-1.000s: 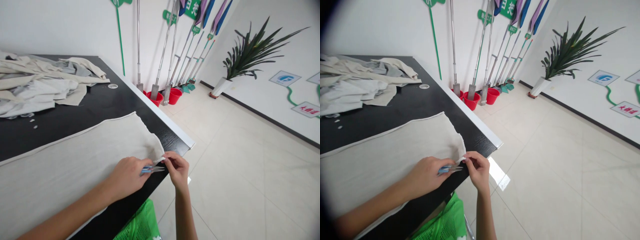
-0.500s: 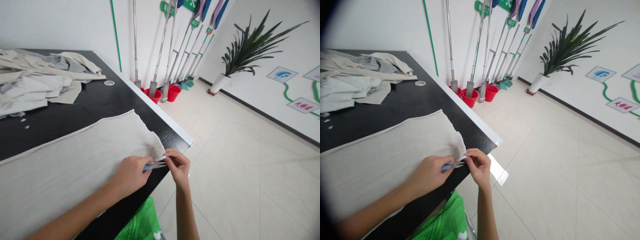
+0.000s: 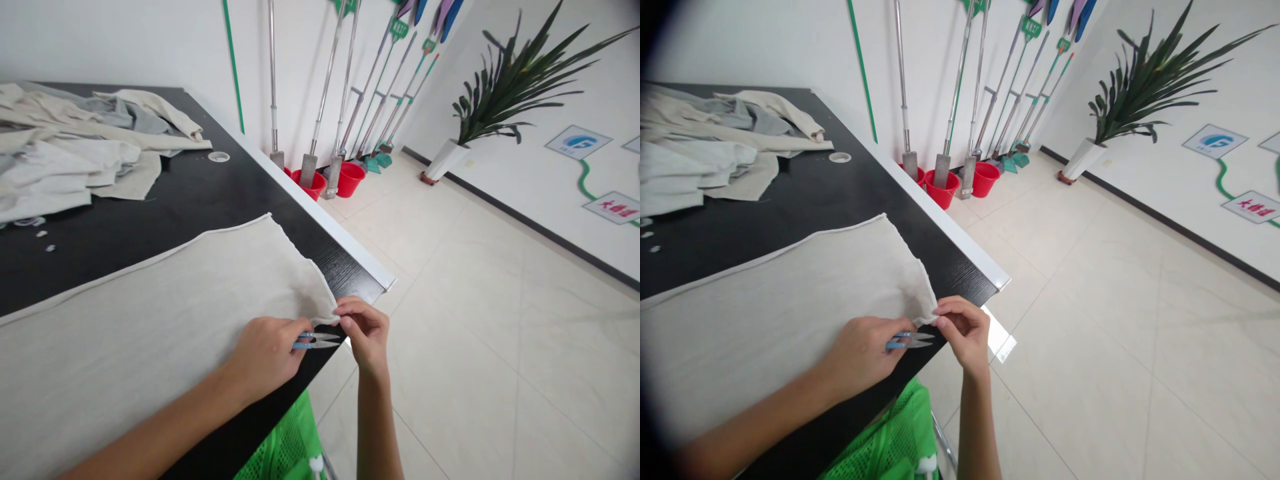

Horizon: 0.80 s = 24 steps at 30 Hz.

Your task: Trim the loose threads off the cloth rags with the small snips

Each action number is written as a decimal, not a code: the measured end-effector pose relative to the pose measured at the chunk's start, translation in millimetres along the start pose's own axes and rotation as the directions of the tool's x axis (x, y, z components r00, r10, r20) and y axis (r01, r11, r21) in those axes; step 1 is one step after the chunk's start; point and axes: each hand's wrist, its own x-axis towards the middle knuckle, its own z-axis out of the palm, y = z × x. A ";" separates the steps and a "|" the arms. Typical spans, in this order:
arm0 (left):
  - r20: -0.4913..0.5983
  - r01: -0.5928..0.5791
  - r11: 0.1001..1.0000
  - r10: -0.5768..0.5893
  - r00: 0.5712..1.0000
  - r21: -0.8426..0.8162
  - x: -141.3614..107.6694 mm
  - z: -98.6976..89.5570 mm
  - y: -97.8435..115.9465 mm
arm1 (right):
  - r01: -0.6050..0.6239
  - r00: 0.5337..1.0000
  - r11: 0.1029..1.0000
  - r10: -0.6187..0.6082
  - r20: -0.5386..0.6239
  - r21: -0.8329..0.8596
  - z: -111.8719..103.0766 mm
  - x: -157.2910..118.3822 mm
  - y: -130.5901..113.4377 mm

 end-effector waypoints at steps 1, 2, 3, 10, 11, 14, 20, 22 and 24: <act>0.001 0.000 1.000 0.000 1.000 0.003 0.1 0.1 -0.1 | -0.004 1.000 1.000 0.004 0.001 0.004 0.3 0.2 0.0; 0.001 -0.002 1.000 0.002 1.000 0.006 0.2 0.3 -0.1 | -0.009 1.000 1.000 0.009 0.001 0.005 0.6 0.4 0.0; 0.001 -0.005 1.000 0.005 1.000 0.009 0.4 0.4 -0.1 | -0.014 1.000 1.000 0.014 0.001 0.003 0.8 0.5 -0.2; -0.018 -0.004 0.999 0.005 1.000 0.032 0.2 2.0 0.2 | -0.004 0.999 1.000 0.004 0.044 0.011 -1.0 0.9 -1.2; -0.020 -0.006 0.999 0.007 1.000 0.034 -0.1 2.1 0.2 | -0.006 0.999 1.000 0.006 0.049 0.017 -1.5 1.0 -0.8; -0.024 -0.010 0.999 0.011 1.000 0.038 -0.8 2.0 0.3 | -0.015 0.998 1.000 0.013 0.058 0.027 -2.9 1.2 0.7; -0.041 -0.024 0.998 0.027 0.999 0.057 1.8 2.2 0.7 | -0.025 0.997 0.999 0.023 0.070 0.022 -4.9 1.5 1.5; -0.050 -0.025 0.997 0.029 0.998 0.077 2.1 2.7 1.0 | -0.026 0.998 1.000 0.025 0.064 0.002 -5.3 1.1 2.9; -0.060 -0.024 0.995 0.030 0.998 0.100 1.7 3.1 1.2 | -0.033 0.999 0.999 0.034 0.019 -0.033 -4.5 1.0 5.7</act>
